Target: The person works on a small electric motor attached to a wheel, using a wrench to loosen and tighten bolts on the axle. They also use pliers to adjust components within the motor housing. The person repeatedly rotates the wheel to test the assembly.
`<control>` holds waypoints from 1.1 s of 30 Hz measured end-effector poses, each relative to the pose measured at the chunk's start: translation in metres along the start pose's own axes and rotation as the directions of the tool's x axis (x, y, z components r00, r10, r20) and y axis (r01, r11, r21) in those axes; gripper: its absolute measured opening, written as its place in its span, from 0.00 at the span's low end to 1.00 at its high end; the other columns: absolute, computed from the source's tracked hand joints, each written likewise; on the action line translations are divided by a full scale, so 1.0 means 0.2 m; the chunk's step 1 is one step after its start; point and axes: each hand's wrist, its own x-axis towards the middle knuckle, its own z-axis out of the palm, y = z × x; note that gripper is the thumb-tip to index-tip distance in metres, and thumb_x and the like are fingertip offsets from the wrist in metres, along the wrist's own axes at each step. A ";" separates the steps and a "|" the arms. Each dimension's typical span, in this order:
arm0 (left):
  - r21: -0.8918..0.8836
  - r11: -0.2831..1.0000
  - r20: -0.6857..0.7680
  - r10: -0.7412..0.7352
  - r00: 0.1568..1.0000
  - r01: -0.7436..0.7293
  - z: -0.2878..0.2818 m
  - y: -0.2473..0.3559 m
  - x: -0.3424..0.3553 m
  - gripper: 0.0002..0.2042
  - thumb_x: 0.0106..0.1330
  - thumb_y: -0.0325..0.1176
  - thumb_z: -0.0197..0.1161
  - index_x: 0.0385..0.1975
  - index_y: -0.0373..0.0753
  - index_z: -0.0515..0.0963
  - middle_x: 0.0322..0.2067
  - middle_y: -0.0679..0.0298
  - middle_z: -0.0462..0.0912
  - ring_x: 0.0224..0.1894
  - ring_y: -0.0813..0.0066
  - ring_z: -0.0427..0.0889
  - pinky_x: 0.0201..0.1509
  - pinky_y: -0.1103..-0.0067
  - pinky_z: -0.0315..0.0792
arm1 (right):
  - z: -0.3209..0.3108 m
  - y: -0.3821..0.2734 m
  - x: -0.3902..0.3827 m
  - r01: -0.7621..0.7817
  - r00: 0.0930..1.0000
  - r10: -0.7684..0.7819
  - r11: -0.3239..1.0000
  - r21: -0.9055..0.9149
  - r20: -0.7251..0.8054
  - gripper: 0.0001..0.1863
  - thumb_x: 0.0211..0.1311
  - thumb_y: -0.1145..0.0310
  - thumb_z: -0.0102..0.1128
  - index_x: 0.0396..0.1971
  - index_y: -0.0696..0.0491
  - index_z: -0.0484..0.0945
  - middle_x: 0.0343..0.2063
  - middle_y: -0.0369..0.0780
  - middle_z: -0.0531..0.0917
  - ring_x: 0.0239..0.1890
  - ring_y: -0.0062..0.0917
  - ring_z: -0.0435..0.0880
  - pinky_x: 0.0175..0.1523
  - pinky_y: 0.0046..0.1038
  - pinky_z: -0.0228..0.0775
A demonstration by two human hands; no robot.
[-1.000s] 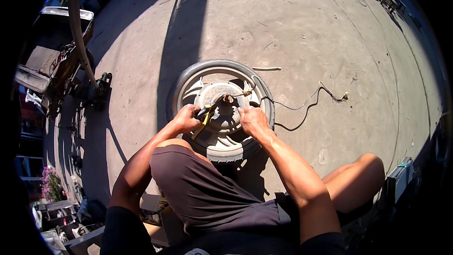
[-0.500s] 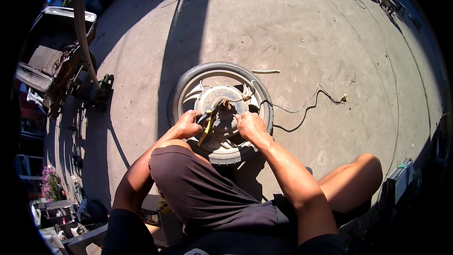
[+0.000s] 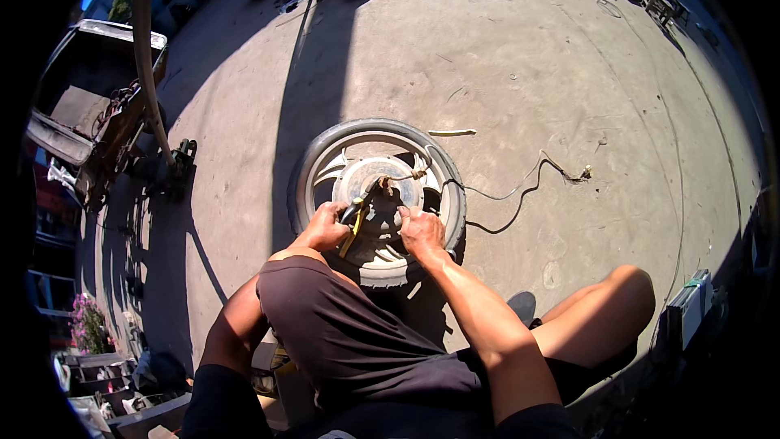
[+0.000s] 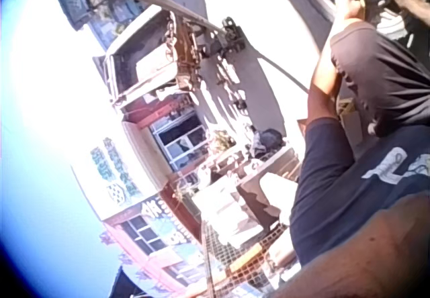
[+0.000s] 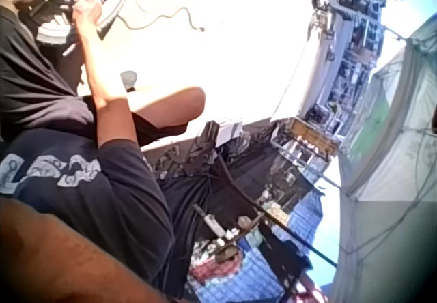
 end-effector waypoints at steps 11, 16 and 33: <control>-0.007 0.998 -0.018 -0.056 0.998 0.056 0.01 0.02 -0.02 0.12 0.45 0.27 0.60 0.31 0.29 0.77 0.17 0.54 0.75 0.22 0.71 0.72 0.29 0.71 0.68 | -0.04 0.00 0.05 -0.025 0.995 0.018 0.997 0.072 0.093 0.27 0.69 0.50 0.49 0.29 0.60 0.82 0.29 0.58 0.82 0.37 0.56 0.81 0.43 0.50 0.72; -0.011 1.000 -0.066 -0.009 0.998 0.008 0.03 0.00 -0.03 0.12 0.46 0.27 0.60 0.30 0.29 0.78 0.17 0.53 0.75 0.21 0.70 0.74 0.29 0.71 0.68 | -0.10 -0.01 0.11 -0.032 0.979 0.025 0.999 0.031 0.201 0.27 0.68 0.52 0.50 0.29 0.64 0.83 0.31 0.60 0.81 0.38 0.57 0.81 0.46 0.50 0.72; -0.064 0.998 -0.121 0.010 0.993 -0.018 0.09 -0.01 -0.05 0.11 0.46 0.25 0.58 0.29 0.28 0.76 0.20 0.47 0.74 0.25 0.58 0.74 0.34 0.68 0.70 | 0.17 0.03 0.05 -0.176 0.984 0.160 0.923 0.343 0.076 0.24 0.68 0.54 0.49 0.28 0.62 0.81 0.28 0.57 0.81 0.37 0.55 0.82 0.43 0.48 0.71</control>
